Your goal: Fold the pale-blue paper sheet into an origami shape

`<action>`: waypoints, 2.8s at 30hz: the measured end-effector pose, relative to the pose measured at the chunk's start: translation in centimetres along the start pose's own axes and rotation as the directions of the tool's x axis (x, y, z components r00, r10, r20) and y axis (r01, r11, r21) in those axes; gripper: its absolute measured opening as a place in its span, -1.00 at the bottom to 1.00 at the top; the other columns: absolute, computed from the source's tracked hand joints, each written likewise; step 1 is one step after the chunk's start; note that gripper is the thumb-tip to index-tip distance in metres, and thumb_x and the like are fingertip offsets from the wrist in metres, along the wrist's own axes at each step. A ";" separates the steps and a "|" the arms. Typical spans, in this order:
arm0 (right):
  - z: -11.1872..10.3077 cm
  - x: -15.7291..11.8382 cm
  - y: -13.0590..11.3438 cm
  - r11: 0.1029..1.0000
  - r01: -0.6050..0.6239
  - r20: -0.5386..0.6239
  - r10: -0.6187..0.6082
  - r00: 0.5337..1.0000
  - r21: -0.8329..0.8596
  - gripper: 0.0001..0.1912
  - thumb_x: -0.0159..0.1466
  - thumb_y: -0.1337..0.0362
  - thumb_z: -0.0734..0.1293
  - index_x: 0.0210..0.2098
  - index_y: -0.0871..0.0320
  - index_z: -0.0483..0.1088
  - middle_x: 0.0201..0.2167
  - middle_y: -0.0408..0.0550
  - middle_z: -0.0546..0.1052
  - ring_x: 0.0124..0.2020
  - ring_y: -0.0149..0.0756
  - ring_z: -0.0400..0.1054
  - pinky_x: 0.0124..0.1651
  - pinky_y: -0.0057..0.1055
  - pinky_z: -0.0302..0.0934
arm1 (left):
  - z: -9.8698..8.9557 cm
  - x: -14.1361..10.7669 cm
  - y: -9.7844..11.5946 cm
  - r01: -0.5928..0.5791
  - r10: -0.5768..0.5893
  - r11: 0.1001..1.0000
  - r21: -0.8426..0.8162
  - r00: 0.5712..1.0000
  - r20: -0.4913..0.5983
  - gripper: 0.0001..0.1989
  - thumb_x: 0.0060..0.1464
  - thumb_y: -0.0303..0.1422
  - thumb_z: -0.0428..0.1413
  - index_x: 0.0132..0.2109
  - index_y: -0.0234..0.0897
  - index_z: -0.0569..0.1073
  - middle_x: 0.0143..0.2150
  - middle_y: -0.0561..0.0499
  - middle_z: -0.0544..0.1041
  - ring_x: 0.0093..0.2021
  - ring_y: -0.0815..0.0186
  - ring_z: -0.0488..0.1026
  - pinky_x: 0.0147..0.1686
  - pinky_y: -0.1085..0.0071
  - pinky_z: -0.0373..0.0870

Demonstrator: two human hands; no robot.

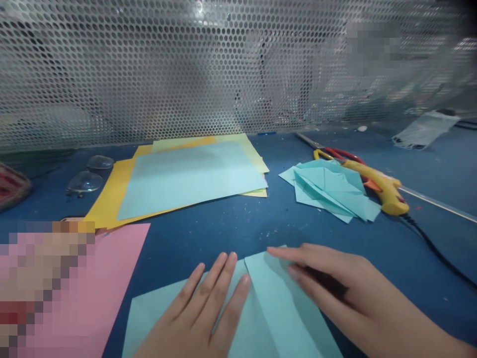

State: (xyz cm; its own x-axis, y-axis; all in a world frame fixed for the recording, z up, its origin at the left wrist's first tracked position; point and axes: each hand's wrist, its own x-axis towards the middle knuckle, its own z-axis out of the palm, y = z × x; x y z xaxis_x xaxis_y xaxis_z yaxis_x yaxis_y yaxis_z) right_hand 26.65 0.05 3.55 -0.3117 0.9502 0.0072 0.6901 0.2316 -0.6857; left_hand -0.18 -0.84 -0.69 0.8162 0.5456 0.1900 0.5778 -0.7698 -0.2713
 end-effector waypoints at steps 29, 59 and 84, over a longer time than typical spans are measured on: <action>0.5 -0.6 0.1 0.998 -0.055 0.152 0.060 0.987 -0.033 -0.54 0.43 0.31 0.20 0.24 -0.10 0.49 -0.37 -0.17 0.71 -0.42 -0.19 0.64 -0.30 -0.35 0.55 | 2.4 0.4 -0.9 -0.033 0.087 0.932 -0.362 0.987 0.132 -0.03 0.26 0.09 -0.02 0.54 -0.42 -0.18 0.52 -0.24 0.07 0.50 -0.05 0.05 0.37 -0.06 0.16; -0.2 -1.0 0.5 0.990 -0.137 0.199 0.133 0.971 0.006 -0.51 0.43 0.29 0.17 0.25 -0.12 0.49 -0.29 -0.27 0.71 -0.41 -0.29 0.59 -0.31 -0.45 0.48 | 4.0 -0.3 1.0 -0.062 0.013 0.985 -0.162 0.957 -0.289 -0.41 0.43 -0.23 0.03 0.49 -0.24 0.15 0.50 -0.26 0.16 0.51 -0.15 -0.01 0.39 -0.07 0.07; -0.8 -0.3 -0.9 0.995 -0.103 0.271 0.094 0.958 0.019 -0.51 0.37 0.34 0.22 0.16 -0.22 0.55 -0.24 -0.30 0.72 -0.30 -0.30 0.64 -0.20 -0.46 0.45 | -0.9 1.1 -3.4 -0.131 0.182 0.957 -0.257 0.966 0.186 0.05 0.23 0.27 -0.02 0.56 -0.20 -0.27 0.54 -0.33 -0.09 0.47 -0.36 0.02 0.12 -0.42 0.33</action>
State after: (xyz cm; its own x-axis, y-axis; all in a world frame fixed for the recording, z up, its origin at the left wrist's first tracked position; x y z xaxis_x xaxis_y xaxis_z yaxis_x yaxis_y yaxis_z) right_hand 26.66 -0.26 4.73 -0.4111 0.8752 -0.2551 0.7059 0.1286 -0.6965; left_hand -1.22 2.10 1.28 0.8930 0.4482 -0.0412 0.4466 -0.8937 -0.0422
